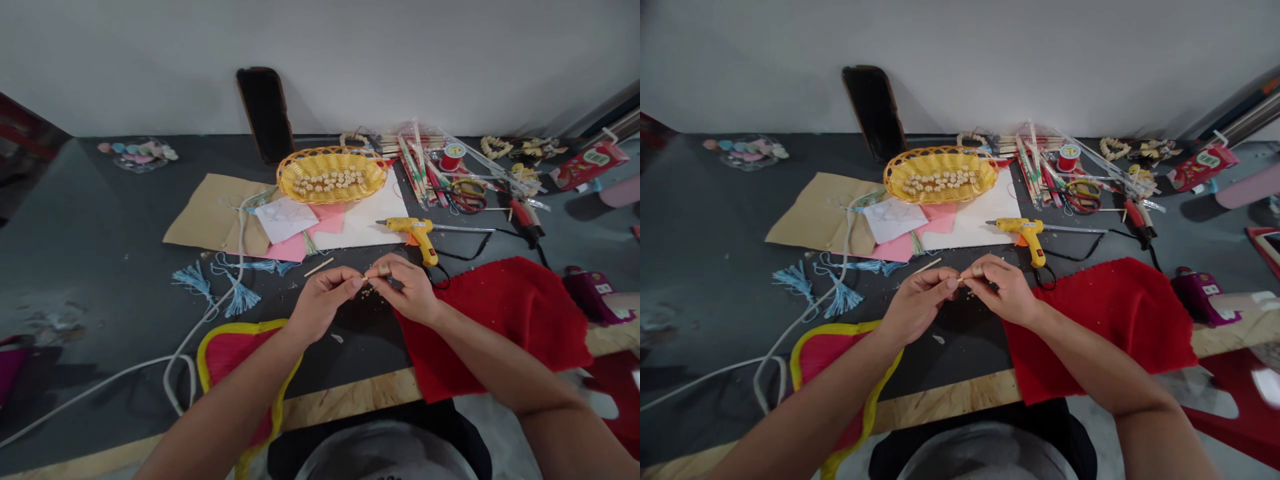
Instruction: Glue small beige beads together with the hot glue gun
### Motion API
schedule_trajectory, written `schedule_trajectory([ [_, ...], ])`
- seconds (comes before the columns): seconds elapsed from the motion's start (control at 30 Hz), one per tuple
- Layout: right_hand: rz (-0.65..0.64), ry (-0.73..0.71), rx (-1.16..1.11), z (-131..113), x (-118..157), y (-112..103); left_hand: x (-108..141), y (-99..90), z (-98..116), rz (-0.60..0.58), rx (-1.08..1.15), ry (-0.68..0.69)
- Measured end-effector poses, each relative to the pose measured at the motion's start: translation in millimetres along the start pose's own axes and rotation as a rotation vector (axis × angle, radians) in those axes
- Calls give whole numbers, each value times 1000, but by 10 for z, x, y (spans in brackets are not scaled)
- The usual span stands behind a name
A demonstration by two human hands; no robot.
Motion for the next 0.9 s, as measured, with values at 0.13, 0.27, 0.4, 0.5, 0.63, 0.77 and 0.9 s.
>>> schedule_trajectory([
  [0.13,15,15,-2,9,3,-14,4,-9,1,13,-13,0],
  [0.27,33,33,17,39,8,-53,-8,-19,14,43,-9,7],
  [0.4,126,112,49,135,6,-220,-20,-45,32,106,5,18],
  [0.5,177,195,77,201,-5,-392,-24,-59,46,133,24,22],
  [0.63,50,226,212,209,-10,-484,-30,-70,43,152,89,2],
  [0.77,-217,178,339,213,72,-373,-36,-72,34,157,113,-18],
  [0.9,-127,172,535,248,94,-539,-37,-75,37,171,121,-26],
])
Point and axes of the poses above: each hand's wrist, its own x-axis away from the middle knuckle, its own y-axis out of the palm, z = x × y, the point moved 6 cm from there along -x, towards the middle knuckle
